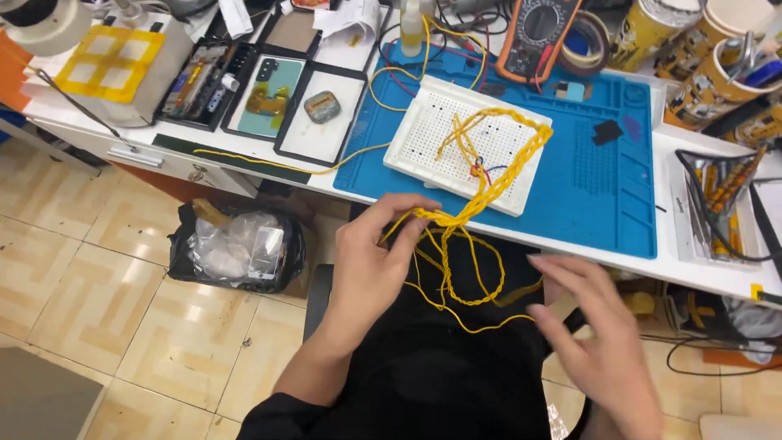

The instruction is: The person is braiding three yellow wires together on an electronics repair workbench.

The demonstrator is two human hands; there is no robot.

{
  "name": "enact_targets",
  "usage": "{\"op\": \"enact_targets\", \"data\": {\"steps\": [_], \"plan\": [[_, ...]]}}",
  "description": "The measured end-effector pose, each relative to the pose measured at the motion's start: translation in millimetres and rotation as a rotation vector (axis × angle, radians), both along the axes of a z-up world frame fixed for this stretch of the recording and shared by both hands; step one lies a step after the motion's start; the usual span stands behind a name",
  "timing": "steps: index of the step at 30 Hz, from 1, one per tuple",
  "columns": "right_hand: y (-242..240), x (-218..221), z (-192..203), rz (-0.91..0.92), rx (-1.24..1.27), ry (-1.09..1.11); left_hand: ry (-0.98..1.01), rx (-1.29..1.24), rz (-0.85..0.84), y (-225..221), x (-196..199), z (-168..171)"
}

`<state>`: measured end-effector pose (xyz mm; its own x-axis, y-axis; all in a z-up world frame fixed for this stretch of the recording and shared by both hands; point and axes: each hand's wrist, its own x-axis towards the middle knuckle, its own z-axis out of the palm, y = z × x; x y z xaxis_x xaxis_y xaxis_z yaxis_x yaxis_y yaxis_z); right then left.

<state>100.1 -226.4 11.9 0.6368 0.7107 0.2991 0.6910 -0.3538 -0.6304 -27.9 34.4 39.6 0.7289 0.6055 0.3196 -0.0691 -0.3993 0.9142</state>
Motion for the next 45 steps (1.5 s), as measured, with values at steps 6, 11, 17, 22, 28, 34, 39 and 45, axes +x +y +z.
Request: {"op": "enact_targets", "data": {"steps": [6,11,17,22,28,34,39,45], "plan": [[93,0,15,0.141,0.147,0.084,0.109,-0.178,-0.117,-15,5,7],[105,12,21,0.209,0.231,0.214,-0.008,-0.022,-0.1,-12,7,-4],[111,13,26,0.118,0.281,0.293,-0.142,0.209,0.045,-24,19,-22],[112,12,14,0.121,0.322,0.333,-0.212,0.379,0.148,-28,20,-30],[113,14,2,0.134,0.365,0.395,-0.183,0.315,0.113,-26,19,-22],[121,9,3,0.129,0.378,0.414,-0.15,0.222,0.12,-33,18,-21],[127,2,4,0.141,0.383,0.481,-0.166,0.133,0.151,-37,17,-20],[126,5,-4,0.185,0.425,0.489,-0.228,0.155,0.241,-33,19,-25]]}}
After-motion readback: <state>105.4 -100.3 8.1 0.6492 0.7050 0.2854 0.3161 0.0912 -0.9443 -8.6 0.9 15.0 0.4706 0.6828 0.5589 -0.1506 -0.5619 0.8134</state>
